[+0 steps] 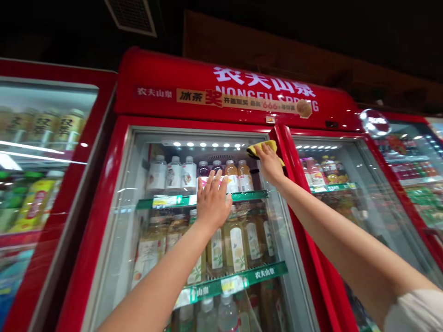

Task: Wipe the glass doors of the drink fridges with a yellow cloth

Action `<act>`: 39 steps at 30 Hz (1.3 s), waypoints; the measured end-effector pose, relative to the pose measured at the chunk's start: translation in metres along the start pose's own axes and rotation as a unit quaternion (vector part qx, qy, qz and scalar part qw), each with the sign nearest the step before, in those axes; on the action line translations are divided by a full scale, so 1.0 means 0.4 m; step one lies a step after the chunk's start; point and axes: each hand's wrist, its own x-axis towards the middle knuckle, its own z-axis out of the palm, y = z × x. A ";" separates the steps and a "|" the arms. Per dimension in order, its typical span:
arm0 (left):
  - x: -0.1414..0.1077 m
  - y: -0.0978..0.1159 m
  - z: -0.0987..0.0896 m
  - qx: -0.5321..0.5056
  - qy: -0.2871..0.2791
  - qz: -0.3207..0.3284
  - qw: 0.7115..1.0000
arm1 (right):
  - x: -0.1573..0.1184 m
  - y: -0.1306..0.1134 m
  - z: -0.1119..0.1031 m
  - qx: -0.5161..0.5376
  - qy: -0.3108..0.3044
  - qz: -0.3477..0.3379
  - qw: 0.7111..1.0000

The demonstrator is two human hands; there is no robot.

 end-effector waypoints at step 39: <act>-0.288 -0.355 -0.261 0.112 -0.095 -0.030 0.989 | -0.012 -0.475 0.092 0.140 -0.013 -0.206 0.968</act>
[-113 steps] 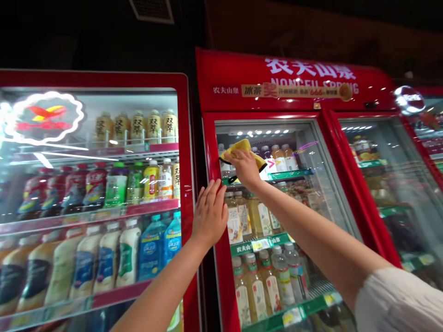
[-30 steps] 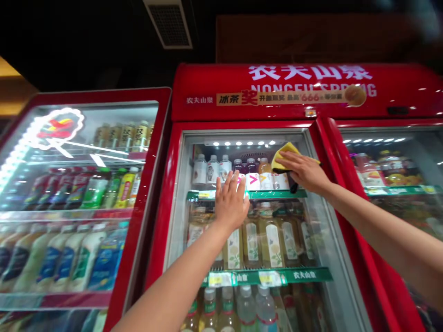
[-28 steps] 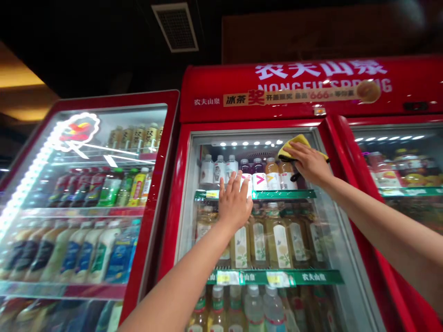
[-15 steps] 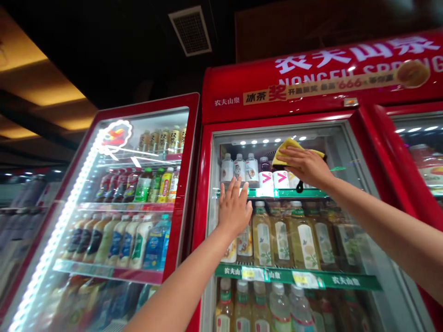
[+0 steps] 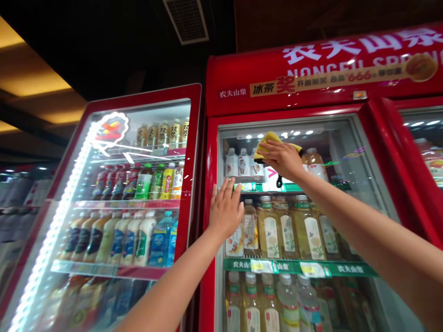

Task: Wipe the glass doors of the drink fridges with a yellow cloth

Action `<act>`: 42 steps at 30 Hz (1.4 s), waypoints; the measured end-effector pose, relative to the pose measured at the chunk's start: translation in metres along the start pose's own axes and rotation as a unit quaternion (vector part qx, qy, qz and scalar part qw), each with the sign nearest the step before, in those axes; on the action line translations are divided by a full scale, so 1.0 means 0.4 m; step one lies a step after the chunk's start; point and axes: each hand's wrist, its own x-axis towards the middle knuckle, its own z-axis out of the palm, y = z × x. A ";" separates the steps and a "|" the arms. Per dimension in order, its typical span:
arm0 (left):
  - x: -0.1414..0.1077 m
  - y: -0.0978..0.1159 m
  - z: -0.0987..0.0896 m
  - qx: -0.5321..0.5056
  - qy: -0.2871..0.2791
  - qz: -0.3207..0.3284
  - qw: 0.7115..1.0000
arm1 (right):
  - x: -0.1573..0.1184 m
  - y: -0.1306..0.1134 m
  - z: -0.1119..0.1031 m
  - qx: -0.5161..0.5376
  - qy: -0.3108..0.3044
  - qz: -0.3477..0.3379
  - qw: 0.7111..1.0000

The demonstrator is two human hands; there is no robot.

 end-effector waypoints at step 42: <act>-0.208 -0.126 0.025 -0.137 0.032 0.052 0.989 | -0.096 -0.335 0.112 -0.088 -0.038 0.035 0.995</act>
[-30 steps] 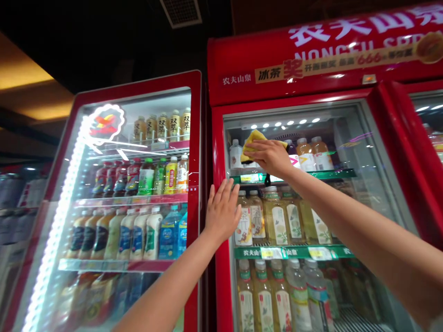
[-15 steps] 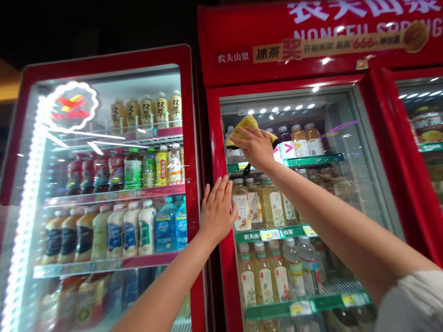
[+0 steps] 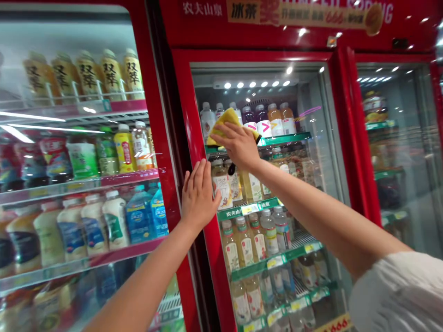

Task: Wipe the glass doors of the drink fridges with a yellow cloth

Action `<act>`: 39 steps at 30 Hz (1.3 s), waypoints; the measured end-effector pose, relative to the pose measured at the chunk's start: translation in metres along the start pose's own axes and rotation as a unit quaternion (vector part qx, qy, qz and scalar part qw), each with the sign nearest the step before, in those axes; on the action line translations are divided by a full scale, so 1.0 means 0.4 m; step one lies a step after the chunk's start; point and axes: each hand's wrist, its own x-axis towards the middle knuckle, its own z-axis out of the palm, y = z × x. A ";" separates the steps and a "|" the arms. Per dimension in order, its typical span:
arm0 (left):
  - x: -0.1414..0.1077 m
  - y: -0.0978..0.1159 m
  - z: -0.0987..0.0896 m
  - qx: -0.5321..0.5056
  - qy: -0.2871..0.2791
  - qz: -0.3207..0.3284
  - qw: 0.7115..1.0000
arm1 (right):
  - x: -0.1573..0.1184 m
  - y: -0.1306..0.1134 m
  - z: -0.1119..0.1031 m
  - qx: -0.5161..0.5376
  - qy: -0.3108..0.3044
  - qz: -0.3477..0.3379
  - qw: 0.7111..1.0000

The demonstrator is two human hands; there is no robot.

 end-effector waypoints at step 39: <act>0.133 0.237 0.192 -0.106 0.091 0.087 0.986 | -0.225 0.360 -0.113 -0.088 0.020 0.286 0.954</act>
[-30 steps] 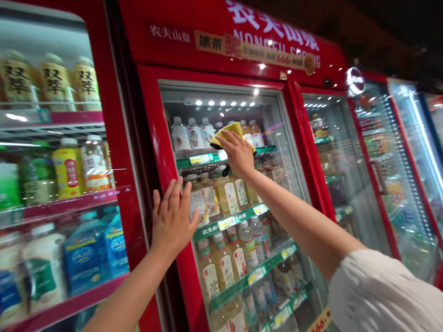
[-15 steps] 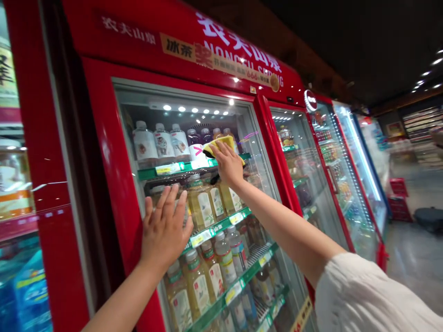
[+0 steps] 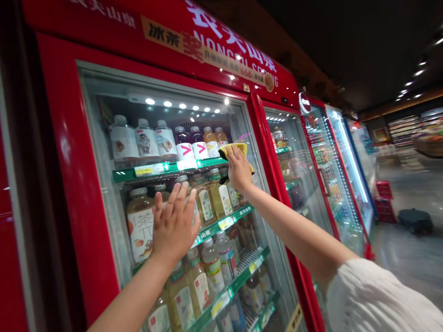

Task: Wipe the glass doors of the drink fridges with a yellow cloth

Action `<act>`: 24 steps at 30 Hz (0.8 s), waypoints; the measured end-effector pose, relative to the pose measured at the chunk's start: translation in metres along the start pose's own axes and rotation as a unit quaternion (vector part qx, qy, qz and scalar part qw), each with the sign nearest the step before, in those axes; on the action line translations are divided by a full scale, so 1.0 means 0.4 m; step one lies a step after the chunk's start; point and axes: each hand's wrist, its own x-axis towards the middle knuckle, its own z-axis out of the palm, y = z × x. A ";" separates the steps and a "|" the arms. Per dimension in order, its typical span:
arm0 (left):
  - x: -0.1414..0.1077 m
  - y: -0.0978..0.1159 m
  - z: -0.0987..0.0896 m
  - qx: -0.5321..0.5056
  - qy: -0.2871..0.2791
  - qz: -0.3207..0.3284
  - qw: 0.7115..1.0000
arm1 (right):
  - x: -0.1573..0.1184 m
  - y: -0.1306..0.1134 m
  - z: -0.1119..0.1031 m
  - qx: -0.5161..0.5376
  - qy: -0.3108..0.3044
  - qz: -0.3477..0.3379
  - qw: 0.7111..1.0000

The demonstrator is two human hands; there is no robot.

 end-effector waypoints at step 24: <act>0.187 0.182 0.236 -0.048 0.020 0.026 0.998 | 0.144 0.302 -0.037 -0.004 -0.060 -0.016 0.998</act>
